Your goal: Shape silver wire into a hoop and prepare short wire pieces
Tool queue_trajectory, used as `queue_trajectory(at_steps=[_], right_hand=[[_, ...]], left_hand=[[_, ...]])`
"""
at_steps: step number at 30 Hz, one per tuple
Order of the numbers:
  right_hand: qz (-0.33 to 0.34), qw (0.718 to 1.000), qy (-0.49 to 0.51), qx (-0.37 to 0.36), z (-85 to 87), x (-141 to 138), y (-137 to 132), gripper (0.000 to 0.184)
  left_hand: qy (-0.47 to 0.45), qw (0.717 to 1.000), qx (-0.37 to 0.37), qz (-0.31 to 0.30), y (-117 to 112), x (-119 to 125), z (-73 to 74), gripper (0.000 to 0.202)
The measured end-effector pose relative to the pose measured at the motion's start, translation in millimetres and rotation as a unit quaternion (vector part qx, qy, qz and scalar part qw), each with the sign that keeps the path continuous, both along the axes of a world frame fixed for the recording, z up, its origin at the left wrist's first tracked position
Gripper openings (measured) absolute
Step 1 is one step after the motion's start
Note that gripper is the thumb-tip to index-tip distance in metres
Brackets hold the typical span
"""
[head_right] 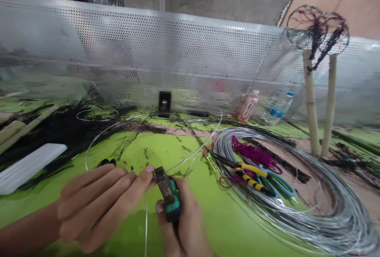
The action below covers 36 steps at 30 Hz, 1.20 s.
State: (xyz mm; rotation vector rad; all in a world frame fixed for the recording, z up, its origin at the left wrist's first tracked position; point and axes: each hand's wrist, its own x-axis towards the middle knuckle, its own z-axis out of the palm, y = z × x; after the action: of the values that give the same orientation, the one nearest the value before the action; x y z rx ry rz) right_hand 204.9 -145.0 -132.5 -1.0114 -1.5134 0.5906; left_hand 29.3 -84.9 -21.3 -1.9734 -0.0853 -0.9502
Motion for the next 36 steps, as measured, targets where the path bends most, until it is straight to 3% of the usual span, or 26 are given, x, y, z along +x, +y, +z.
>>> queue_trajectory(at_steps=[5,10,15,20,23,29,33,36], right_hand=[[-0.036,0.998,-0.058,-0.009,3.4,3,0,0.01],[-0.007,0.997,-0.077,0.031,24.9,10,20,0.007],[-0.025,0.988,-0.074,0.135,42.4,20,74,0.017],[-0.02,0.963,-0.087,0.254,55.4,26,116,0.04],[-0.011,0.949,-0.102,0.299,63.5,24,122,0.046],[-0.01,0.925,-0.138,0.354,78.4,21,122,0.053],[-0.014,0.923,-0.145,0.355,79.8,17,125,0.051],[-0.013,0.923,-0.145,0.356,76.9,13,127,0.051]], left_hand=[[-0.023,0.999,-0.013,-0.026,5,1,2.7,0.017],[-0.109,0.982,-0.149,-0.048,9,5,8.4,0.009],[-0.219,0.937,-0.272,-0.029,-3,7,20.5,0.01],[-0.225,0.898,-0.378,-0.022,-18,0,28.8,0.012],[-0.208,0.856,-0.472,-0.023,-21,-2,34.1,0.018],[-0.179,0.708,-0.679,-0.083,-15,-6,37.4,0.031],[-0.171,0.626,-0.753,-0.109,-11,-10,35.2,0.037],[-0.162,0.597,-0.776,-0.124,-11,-12,34.1,0.038]])
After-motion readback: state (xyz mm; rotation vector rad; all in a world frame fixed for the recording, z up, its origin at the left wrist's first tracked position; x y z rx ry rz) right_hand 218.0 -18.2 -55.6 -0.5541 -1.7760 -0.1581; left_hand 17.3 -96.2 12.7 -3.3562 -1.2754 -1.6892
